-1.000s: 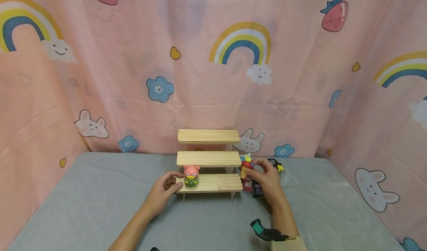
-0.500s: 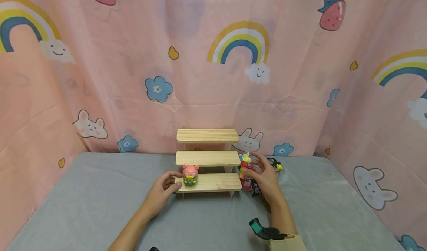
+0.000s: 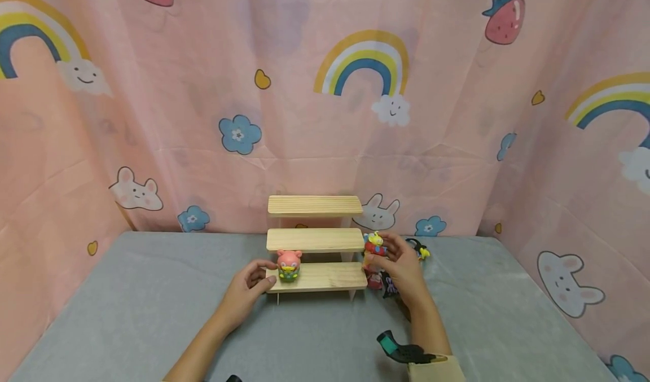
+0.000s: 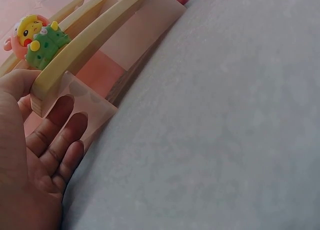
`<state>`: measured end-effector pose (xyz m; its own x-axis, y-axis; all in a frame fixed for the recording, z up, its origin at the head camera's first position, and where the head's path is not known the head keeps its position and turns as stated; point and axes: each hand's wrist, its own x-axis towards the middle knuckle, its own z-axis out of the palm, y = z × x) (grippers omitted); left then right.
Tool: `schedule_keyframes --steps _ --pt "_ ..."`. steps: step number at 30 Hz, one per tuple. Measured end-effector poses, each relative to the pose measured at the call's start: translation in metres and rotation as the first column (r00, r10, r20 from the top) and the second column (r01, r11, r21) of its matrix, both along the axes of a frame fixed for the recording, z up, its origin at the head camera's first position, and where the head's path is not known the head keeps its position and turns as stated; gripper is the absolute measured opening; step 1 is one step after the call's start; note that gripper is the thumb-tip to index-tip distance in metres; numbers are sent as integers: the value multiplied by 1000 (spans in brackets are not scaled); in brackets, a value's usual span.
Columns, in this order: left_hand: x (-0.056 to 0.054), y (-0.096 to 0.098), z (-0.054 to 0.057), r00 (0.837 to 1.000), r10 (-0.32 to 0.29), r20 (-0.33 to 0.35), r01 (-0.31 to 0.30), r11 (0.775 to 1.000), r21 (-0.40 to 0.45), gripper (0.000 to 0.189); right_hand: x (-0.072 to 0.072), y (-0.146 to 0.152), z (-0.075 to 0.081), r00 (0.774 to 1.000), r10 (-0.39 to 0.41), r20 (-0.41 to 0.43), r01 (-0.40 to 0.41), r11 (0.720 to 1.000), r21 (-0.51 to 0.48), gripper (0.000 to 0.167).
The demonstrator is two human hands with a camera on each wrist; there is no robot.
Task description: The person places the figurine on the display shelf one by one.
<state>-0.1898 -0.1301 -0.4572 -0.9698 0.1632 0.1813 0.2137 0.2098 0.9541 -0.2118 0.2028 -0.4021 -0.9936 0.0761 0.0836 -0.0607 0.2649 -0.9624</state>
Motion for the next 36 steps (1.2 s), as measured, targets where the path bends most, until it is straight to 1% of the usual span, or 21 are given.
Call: schedule_keyframes --steps 4,8,12,17,21,24,27,31,36 --pt "0 -1 0 1000 -3 4 3 1000 7 24 1 -3 4 1000 6 -13 -6 1000 -10 61" --pt "0 -1 0 1000 -17 -3 17 1000 20 25 3 -4 8 999 12 -35 -12 1000 -9 61" --pt "2 -1 2 999 -33 -14 33 999 33 27 5 -7 11 999 2 -55 -1 1000 15 58" --pt "3 0 3 999 -37 -9 37 999 40 27 6 -10 15 996 3 -94 2 999 51 57" --pt "3 0 3 999 -36 -13 37 999 33 27 7 -14 18 991 36 -130 -26 997 79 58" --pt "2 -1 2 1000 -29 -11 29 999 25 26 8 -19 20 985 75 -157 -62 995 84 58" --pt "1 -1 1 1000 -17 -1 17 1000 15 25 9 -24 21 972 120 -201 -102 990 96 58" --pt "1 -1 2 1000 -12 7 12 1000 5 25 10 -32 22 952 164 -258 -132 982 137 57" --pt "1 -1 2 1000 -11 3 11 1000 3 25 10 -43 21 943 194 -272 -148 973 180 55"
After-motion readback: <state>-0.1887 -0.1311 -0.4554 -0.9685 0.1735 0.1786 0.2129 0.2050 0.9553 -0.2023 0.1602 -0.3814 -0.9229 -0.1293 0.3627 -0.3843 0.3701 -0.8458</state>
